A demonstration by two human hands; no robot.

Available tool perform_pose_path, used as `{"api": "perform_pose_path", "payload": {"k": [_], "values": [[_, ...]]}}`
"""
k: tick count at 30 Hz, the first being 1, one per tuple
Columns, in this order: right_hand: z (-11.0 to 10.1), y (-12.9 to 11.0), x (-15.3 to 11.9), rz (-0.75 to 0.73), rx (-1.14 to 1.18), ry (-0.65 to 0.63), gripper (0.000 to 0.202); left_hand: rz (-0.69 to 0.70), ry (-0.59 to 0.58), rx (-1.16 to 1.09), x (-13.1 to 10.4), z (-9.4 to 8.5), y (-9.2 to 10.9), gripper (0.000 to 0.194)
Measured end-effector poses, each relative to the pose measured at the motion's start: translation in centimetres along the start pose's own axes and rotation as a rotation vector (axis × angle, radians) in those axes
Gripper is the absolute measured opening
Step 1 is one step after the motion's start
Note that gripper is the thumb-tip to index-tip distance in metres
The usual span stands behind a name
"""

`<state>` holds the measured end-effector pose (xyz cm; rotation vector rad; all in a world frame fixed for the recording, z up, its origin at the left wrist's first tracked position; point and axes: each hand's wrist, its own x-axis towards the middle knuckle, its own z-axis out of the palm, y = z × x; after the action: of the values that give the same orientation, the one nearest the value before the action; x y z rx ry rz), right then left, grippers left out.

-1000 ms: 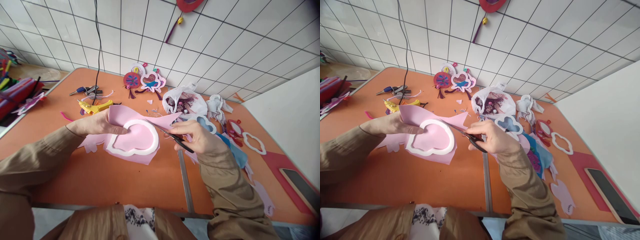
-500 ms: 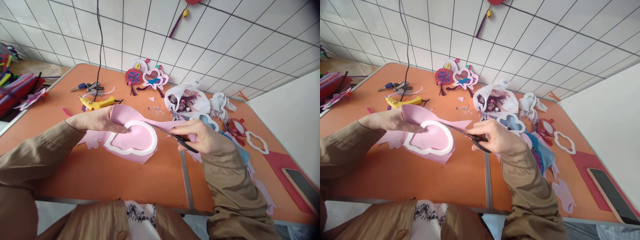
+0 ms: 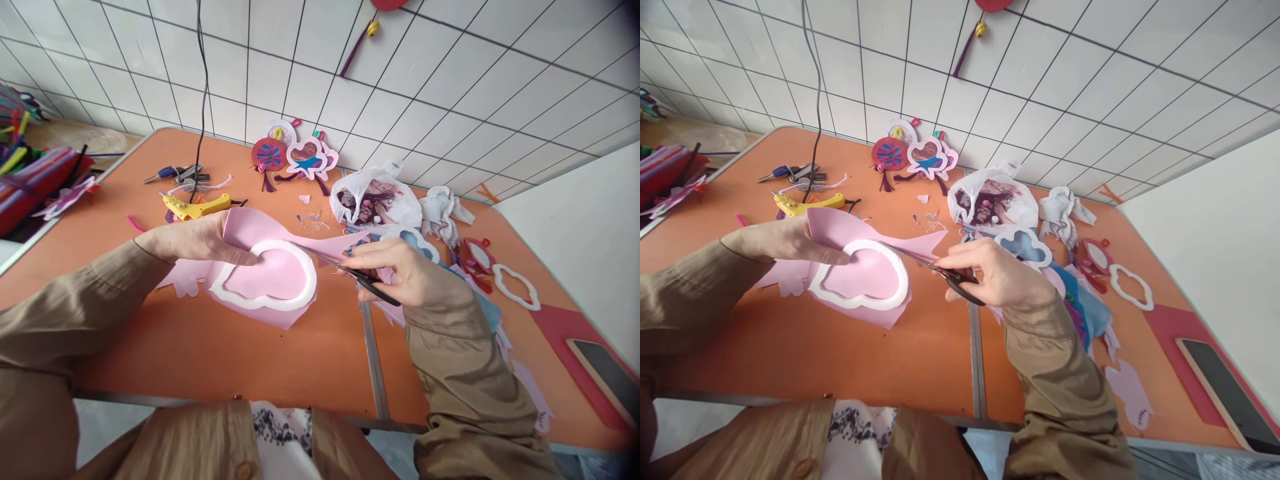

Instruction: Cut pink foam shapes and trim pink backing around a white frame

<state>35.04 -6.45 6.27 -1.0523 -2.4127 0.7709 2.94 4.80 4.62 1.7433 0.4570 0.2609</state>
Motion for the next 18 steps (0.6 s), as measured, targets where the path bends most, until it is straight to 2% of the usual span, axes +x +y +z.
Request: {"api": "perform_pose_path", "payload": {"k": [7,13,18], "values": [[0.9,0.5,0.3,-0.001,0.057,0.036,0.033,-0.039,-0.012,-0.012,0.0,0.5,0.6,0.025],[1.3,0.5,0.4,-0.035,0.036,0.045,0.032,-0.062,-0.023,-0.043,0.0,0.8,1.0,0.033],[1.1,0.2,0.5,-0.013,-0.030,0.029,0.031,-0.066,-0.029,-0.007,-0.1,0.5,0.5,0.033]]}}
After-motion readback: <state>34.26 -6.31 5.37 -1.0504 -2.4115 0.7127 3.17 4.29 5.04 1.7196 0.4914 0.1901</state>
